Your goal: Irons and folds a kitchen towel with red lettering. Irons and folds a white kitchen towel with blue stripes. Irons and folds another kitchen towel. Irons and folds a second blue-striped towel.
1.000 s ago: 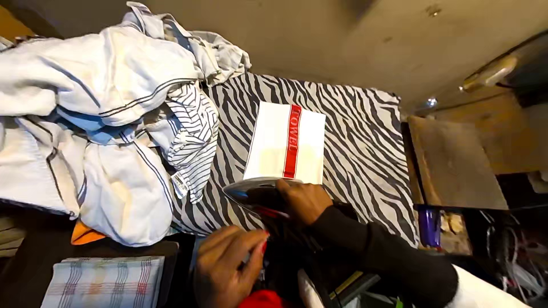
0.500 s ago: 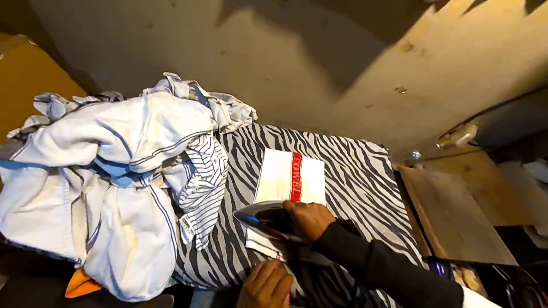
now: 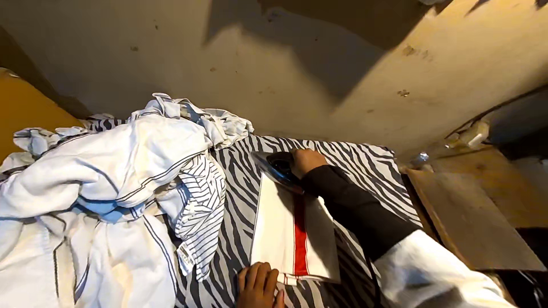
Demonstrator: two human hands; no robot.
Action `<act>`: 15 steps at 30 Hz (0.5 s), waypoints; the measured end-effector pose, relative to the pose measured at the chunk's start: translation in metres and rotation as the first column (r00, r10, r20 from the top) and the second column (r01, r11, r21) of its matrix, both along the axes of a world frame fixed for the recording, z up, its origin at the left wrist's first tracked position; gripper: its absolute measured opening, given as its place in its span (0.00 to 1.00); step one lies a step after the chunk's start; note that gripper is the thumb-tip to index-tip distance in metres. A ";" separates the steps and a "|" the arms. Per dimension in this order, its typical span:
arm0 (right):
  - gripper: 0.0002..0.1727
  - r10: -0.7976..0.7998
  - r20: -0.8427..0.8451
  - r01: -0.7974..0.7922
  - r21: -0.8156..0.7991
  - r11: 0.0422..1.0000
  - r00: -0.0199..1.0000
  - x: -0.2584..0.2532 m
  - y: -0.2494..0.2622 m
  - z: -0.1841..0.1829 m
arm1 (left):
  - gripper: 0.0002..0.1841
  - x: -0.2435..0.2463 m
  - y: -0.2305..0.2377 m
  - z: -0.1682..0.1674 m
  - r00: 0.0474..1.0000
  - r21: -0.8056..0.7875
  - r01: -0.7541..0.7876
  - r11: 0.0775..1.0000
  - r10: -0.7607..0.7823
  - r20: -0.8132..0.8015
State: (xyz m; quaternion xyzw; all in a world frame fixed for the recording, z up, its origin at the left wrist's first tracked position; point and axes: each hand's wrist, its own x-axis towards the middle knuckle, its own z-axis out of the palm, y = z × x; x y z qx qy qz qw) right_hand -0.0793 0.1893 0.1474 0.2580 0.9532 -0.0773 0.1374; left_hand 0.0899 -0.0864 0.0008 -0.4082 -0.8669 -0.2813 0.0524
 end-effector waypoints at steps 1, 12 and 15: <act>0.18 0.045 0.020 -0.044 -0.019 0.999 0.999 0.013 -0.007 0.001 | 0.12 -0.001 -0.004 0.005 0.999 0.055 -0.014 0.998 0.012 0.030; 0.13 0.404 0.168 -0.368 -0.212 0.906 0.899 0.155 -0.075 0.014 | 0.12 -0.021 -0.073 0.071 0.993 0.482 -0.113 0.869 0.121 0.015; 0.16 0.199 0.076 -0.192 -0.093 0.977 0.977 0.110 -0.042 0.027 | 0.12 -0.025 -0.079 0.072 0.991 0.492 -0.122 0.862 0.136 0.007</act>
